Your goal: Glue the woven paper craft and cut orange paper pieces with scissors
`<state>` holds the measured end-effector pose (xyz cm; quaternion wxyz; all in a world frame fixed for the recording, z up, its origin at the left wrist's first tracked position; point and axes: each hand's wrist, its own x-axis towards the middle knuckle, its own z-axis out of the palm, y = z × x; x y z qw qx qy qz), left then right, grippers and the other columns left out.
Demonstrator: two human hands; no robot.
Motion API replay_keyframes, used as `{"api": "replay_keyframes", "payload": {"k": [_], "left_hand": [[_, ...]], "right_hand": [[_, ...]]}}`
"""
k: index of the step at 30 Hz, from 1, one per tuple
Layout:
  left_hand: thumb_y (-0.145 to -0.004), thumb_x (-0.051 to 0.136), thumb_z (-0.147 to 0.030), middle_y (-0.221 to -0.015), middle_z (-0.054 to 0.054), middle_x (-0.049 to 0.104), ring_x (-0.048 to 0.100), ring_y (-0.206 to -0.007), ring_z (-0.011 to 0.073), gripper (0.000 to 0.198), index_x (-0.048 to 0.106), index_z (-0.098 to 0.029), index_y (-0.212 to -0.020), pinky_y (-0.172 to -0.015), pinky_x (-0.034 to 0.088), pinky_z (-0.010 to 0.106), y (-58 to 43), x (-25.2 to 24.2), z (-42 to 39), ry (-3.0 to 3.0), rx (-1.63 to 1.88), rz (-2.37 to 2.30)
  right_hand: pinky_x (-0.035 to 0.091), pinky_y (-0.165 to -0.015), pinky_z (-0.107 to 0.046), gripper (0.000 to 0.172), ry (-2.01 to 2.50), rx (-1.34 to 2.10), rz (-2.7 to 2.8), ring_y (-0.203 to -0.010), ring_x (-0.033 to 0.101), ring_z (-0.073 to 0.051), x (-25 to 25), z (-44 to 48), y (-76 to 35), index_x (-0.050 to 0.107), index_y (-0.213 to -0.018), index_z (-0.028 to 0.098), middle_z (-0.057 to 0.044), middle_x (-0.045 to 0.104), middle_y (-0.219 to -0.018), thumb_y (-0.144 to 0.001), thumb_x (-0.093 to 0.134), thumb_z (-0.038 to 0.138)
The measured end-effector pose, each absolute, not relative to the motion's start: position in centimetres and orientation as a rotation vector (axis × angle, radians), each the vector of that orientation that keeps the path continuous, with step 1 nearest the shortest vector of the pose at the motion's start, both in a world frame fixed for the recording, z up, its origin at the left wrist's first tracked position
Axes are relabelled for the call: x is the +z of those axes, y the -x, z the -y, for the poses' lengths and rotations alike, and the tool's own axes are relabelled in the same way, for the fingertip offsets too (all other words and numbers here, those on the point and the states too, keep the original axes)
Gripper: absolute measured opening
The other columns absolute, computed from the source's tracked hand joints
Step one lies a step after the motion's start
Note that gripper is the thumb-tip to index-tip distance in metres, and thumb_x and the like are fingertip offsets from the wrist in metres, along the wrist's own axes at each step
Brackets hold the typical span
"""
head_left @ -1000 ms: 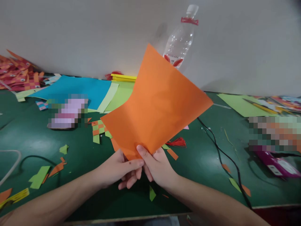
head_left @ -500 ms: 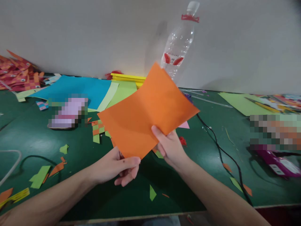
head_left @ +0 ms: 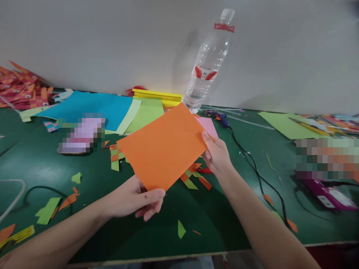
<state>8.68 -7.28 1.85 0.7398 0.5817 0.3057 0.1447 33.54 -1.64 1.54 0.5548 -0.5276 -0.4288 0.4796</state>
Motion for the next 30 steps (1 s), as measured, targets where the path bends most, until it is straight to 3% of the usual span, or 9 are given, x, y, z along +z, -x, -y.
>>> {"api": "replay_keyframes", "payload": {"k": [9,21,30], "left_hand": [[-0.087,0.051,-0.058,-0.042,-0.002,0.046,0.037,-0.038,0.0066,0.052,0.054,-0.016,-0.056,-0.042,0.03,0.018,-8.2,1.7,7.4,-1.334,0.347,-0.596],[-0.088,0.047,-0.062,-0.038,-0.003,0.043,0.038,-0.035,0.0057,0.058,0.052,-0.016,-0.053,-0.041,0.029,0.017,-8.1,1.2,7.4,-1.373,0.284,-0.621],[-0.088,0.049,-0.057,-0.037,-0.002,0.043,0.039,-0.034,0.0063,0.057,0.054,-0.016,-0.05,-0.041,0.03,0.019,-8.0,0.8,6.9,-1.374,0.39,-0.633]], "right_hand": [[0.018,-0.037,-0.026,0.043,1.27,0.977,0.998,-0.029,0.024,-0.006,1.3,1.4,-34.0,0.06,-0.069,0.023,0.011,0.029,-0.033,-0.069,0.066,0.066],[0.021,-0.035,-0.024,0.034,1.26,0.961,0.878,-0.031,0.028,-0.005,0.6,1.0,-34.3,0.07,-0.082,0.022,0.011,0.034,-0.034,-0.07,0.071,0.054],[0.021,-0.033,-0.022,0.032,1.228,0.977,0.852,-0.03,0.028,-0.003,1.0,0.9,-34.3,0.069,-0.074,0.02,0.011,0.037,-0.035,-0.067,0.075,0.05]]}}
